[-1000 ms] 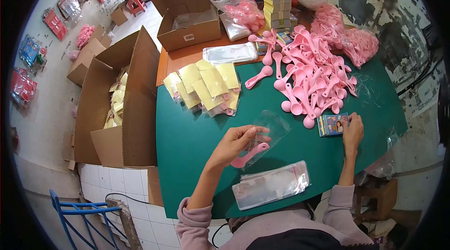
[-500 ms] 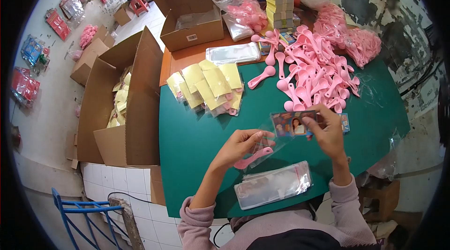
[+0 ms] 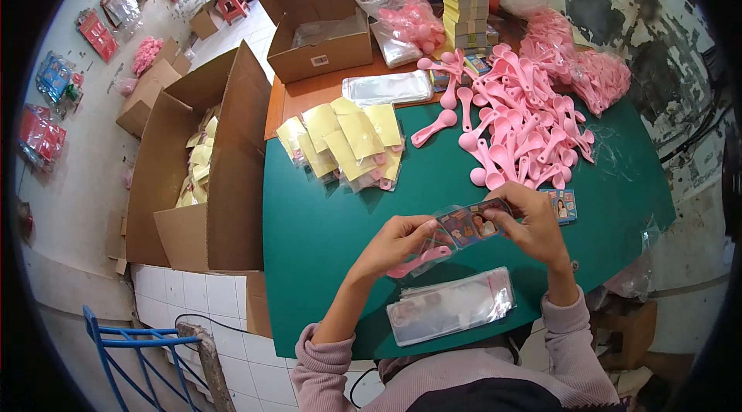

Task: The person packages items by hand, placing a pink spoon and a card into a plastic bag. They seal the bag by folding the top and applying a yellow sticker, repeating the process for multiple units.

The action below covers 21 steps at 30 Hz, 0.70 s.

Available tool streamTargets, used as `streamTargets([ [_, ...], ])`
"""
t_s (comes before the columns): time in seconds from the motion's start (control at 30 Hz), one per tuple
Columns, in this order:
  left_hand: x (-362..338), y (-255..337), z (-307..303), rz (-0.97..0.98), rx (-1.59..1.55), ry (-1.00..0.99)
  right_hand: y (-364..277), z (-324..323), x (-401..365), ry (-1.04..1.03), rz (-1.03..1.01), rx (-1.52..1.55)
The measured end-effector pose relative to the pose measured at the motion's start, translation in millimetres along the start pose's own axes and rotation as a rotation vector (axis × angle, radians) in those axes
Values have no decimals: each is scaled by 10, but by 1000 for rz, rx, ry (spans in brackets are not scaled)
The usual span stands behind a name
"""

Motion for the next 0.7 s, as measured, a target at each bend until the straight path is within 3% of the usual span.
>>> streamTargets([
  [0.23, -4, -53, 4, 3, 172, -88, 68, 101, 120, -232, 118, 182],
  [0.3, 29, -121, 51, 68, 223, -54, 85, 177, 142, -410, -21, -68],
  [0.33, 39, -122, 67, 133, 274, -21, 76, 203, 169, -443, 35, -119],
  [0.47, -19, 14, 68, 13, 420, 25, 167, 115, 249, -485, -19, -120],
  [0.53, -7, -54, 24, 100, 445, 17, 190, 47, 268, -403, -72, 215],
  [0.7, 5, -107, 10, 99, 426, 9, 242, 125, 293, -522, -15, 121],
])
Point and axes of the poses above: each hand's wrist, its own x-axis towards the middle knuckle, its own z-axis out of the palm, y = z × x, the point moved 1 cm from there along x, towards the middle knuckle, and after that the axes turned 12 degrees about -y, right-handed, at the moved point
